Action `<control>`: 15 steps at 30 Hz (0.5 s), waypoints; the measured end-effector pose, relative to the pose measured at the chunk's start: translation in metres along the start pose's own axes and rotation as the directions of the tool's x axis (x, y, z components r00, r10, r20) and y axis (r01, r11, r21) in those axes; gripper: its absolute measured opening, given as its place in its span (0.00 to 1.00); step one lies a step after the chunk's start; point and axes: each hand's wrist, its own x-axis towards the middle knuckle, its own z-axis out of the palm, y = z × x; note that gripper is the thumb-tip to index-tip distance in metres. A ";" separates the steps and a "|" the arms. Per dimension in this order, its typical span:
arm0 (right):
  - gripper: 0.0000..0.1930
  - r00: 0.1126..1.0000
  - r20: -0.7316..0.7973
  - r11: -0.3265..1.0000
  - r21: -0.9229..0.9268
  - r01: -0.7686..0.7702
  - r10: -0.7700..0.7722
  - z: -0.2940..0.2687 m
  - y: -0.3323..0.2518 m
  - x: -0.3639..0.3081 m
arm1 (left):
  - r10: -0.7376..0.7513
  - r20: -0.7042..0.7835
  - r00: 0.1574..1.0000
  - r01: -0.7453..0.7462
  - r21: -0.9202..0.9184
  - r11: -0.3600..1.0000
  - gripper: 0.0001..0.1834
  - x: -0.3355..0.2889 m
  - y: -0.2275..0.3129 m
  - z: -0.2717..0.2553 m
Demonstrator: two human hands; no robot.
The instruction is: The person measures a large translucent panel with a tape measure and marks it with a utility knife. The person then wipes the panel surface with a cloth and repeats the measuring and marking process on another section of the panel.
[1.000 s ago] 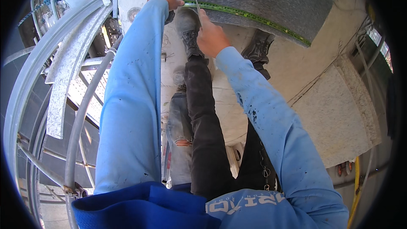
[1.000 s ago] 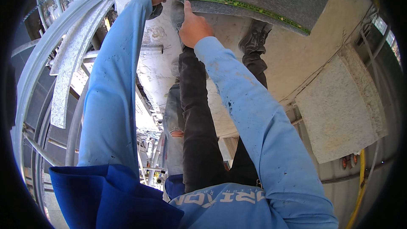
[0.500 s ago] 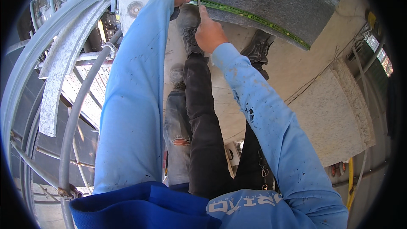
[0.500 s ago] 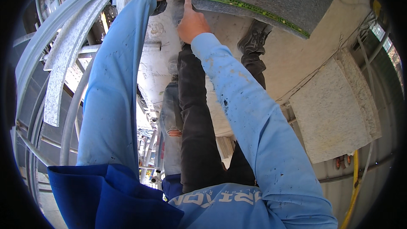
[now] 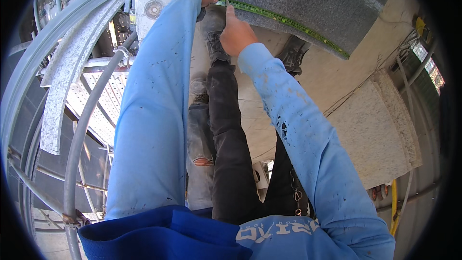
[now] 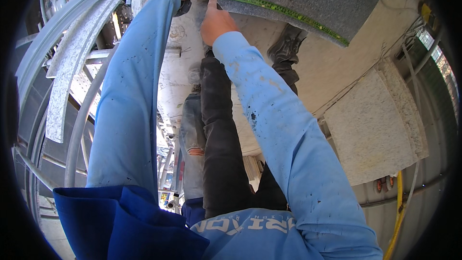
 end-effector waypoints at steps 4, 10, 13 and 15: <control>0.36 0.999 0.039 1.000 0.004 0.005 -0.005 -0.011 -0.019 0.001 | -0.019 0.001 1.000 0.019 0.022 1.000 0.26 0.010 -0.010 0.013; 0.36 0.999 0.002 0.999 -0.004 -0.046 0.046 0.003 -0.016 0.003 | -0.040 0.052 0.998 0.041 -0.012 0.999 0.26 0.001 -0.004 0.005; 0.35 0.998 -0.027 0.998 0.031 -0.054 0.054 0.007 -0.010 -0.005 | -0.024 0.027 0.999 0.024 0.005 1.000 0.26 0.002 0.002 0.003; 0.35 0.998 -0.039 0.999 0.022 -0.038 0.039 0.011 -0.010 -0.008 | -0.026 0.041 0.999 0.026 0.014 1.000 0.26 0.006 -0.005 0.006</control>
